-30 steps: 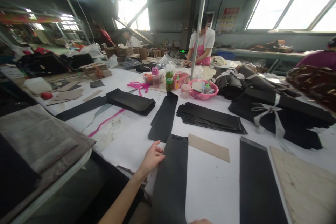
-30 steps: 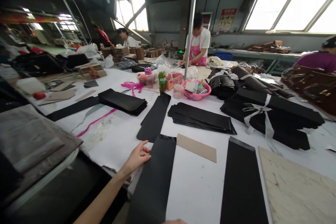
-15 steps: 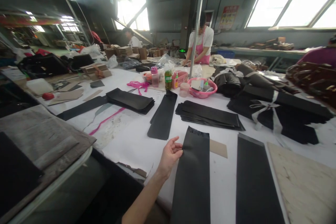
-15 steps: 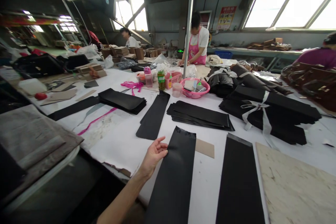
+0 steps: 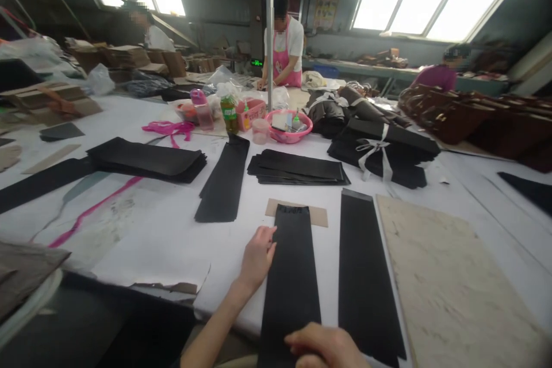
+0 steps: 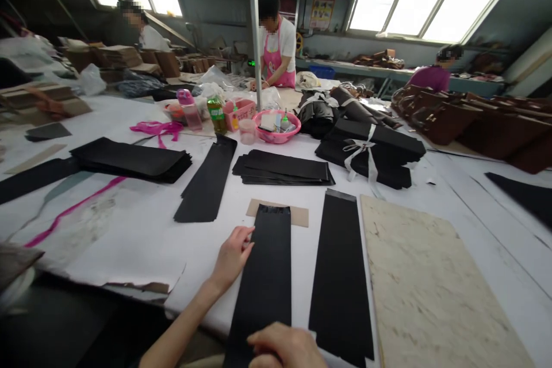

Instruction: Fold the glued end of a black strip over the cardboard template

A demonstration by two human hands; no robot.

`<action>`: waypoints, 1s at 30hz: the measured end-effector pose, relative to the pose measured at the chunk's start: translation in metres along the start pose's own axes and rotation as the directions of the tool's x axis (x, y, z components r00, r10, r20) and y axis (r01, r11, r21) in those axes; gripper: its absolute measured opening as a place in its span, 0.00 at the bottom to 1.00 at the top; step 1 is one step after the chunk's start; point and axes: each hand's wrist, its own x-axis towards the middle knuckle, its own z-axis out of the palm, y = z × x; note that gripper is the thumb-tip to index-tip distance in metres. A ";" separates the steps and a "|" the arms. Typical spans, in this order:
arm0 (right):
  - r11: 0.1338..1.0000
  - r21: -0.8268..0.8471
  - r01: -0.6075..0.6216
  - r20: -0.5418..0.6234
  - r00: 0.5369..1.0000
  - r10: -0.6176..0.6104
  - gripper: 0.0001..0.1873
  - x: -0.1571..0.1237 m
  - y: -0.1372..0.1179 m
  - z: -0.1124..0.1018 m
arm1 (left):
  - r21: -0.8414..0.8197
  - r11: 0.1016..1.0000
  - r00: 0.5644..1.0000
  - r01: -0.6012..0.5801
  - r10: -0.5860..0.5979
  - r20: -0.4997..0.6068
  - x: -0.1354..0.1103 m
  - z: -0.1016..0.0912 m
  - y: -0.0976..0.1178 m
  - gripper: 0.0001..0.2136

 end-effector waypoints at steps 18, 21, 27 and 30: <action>0.867 -0.404 -0.292 -0.265 0.944 0.195 0.26 -0.106 0.072 -0.041 | 0.292 0.891 0.930 -0.347 0.288 0.227 -0.009 0.000 -0.009 0.15; 0.901 -0.353 -0.254 -0.269 0.949 0.162 0.16 -0.110 0.075 -0.048 | 0.297 0.886 0.926 -0.357 0.292 0.241 -0.008 -0.002 -0.008 0.15; 0.934 -0.274 -0.227 -0.337 0.933 0.128 0.11 -0.114 0.077 -0.044 | 0.274 0.893 0.921 -0.358 0.288 0.264 -0.007 -0.005 -0.008 0.15; 0.954 -0.168 -0.248 -0.424 0.892 0.157 0.11 -0.115 0.078 -0.042 | 0.259 0.895 0.914 -0.363 0.288 0.286 -0.007 -0.008 -0.009 0.15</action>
